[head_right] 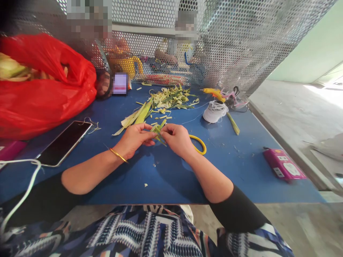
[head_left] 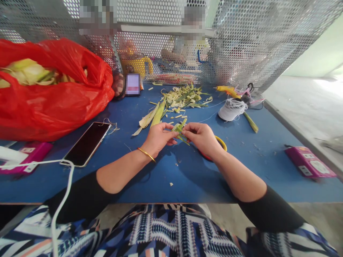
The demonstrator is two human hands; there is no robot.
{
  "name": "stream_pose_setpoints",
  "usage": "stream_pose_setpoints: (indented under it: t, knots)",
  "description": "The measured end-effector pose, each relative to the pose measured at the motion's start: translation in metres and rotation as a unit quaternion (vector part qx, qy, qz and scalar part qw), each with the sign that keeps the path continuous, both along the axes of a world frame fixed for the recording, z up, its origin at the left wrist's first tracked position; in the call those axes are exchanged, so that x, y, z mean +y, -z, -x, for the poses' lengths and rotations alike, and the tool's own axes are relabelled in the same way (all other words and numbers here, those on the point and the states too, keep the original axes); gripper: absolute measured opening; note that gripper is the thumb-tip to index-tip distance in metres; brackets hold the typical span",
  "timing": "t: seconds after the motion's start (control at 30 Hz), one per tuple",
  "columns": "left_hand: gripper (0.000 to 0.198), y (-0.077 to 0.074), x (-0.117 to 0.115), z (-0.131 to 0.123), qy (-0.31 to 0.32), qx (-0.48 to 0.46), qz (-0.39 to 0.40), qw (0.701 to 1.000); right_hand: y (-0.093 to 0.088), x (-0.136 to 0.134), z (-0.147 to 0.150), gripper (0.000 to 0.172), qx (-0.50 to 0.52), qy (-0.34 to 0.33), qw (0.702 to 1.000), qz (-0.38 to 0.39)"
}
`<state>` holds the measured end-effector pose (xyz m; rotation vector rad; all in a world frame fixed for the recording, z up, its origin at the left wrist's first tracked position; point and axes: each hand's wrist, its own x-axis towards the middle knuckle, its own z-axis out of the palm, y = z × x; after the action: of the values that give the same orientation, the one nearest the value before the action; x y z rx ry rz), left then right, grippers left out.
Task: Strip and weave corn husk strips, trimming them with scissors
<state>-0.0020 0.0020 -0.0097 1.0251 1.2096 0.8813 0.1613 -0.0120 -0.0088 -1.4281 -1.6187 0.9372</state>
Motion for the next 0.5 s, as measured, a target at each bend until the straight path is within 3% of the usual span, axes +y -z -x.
stream_pose_setpoints:
  t: [0.27, 0.5]
  knots:
    - [0.027, -0.0009, -0.0007, -0.0007, -0.006, -0.001, -0.013, 1.0, -0.0015, -0.0007, 0.0021, 0.012, -0.032, 0.016, 0.999, 0.034]
    - [0.022, 0.0011, -0.0027, -0.0035, 0.013, 0.084, -0.091, 0.992, -0.0048, -0.0035, 0.0045, 0.015, -0.104, 0.028, 0.994, 0.007]
